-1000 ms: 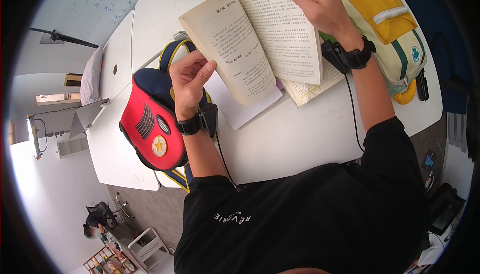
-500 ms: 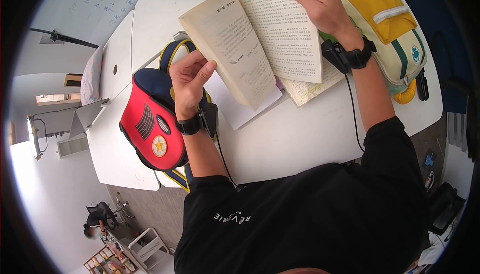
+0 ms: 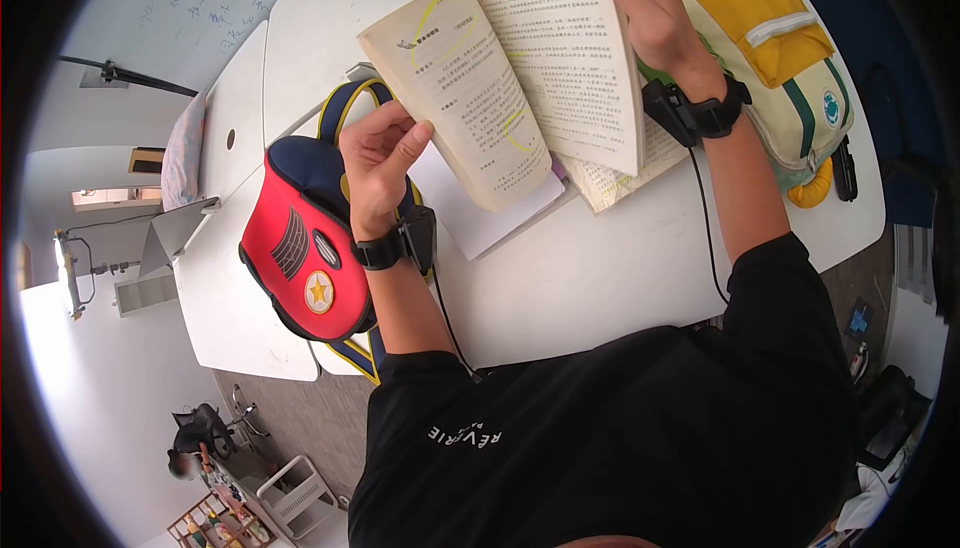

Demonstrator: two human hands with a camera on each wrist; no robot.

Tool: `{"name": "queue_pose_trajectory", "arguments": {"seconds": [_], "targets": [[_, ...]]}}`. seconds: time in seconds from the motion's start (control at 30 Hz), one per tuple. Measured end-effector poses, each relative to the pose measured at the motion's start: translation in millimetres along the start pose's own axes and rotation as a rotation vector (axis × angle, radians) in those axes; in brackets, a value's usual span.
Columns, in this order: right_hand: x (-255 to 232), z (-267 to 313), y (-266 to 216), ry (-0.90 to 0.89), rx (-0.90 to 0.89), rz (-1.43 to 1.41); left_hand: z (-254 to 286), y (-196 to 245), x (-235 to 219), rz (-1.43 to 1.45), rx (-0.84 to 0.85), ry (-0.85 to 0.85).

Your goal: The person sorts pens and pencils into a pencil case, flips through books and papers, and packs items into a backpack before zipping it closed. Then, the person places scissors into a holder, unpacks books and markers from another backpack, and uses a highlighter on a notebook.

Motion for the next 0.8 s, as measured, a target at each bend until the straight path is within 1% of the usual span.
{"name": "queue_pose_trajectory", "arguments": {"seconds": [0.07,0.1,0.17,0.27,0.4,0.47,0.5,0.57,0.6,0.67,0.7,0.77,0.8], "targets": [[1.2,1.5,-4.4,0.028,0.101,-0.002,-0.1,0.5,0.4,0.002,0.002,0.003],[0.5,1.5,-1.3,0.029,0.101,-0.002,0.0,0.3,0.2,0.0,0.002,0.003],[-0.6,-0.3,-2.8,0.041,-0.031,0.213,0.3,-0.7,-0.5,-0.002,0.003,0.004],[1.8,-0.8,-14.9,0.089,-0.077,0.244,0.5,-2.9,-2.1,0.001,-0.001,0.003],[-1.2,-1.5,-12.3,0.11,-0.101,0.255,0.7,-2.8,-2.5,-0.001,0.0,-0.007],[-2.0,-1.9,-0.7,0.023,-0.015,0.252,0.6,-2.6,-2.1,-0.003,-0.001,-0.004],[-2.2,-0.8,-4.1,0.024,-0.014,0.253,0.4,-2.7,-1.7,0.0,-0.003,0.003],[-4.8,3.9,-0.1,0.047,0.257,0.25,0.4,-2.1,-0.9,0.003,-0.005,0.011],[-5.1,3.8,0.8,0.047,0.257,0.25,0.6,-1.5,-0.8,-0.004,-0.006,0.018],[-2.3,1.2,-7.5,0.009,0.032,0.101,0.8,-1.8,-1.5,-0.01,-0.008,0.026],[-2.5,1.1,-3.2,0.009,0.032,0.101,0.9,-2.3,-2.0,-0.007,-0.006,0.017],[-1.9,1.1,-0.6,0.003,-0.059,0.067,1.0,-2.4,-2.2,-0.004,-0.004,0.009],[-2.0,1.3,-0.8,0.004,-0.059,0.067,0.9,-2.0,-2.0,-0.005,-0.004,0.006]]}}
Point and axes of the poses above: each hand's wrist, its own z-axis away from the middle knuckle, its own x-axis out of the palm, y = z × x, the point moved 6 cm from there along -z, towards the middle knuckle, and after that the axes turned 10 degrees about -z, right-handed, at the moved point
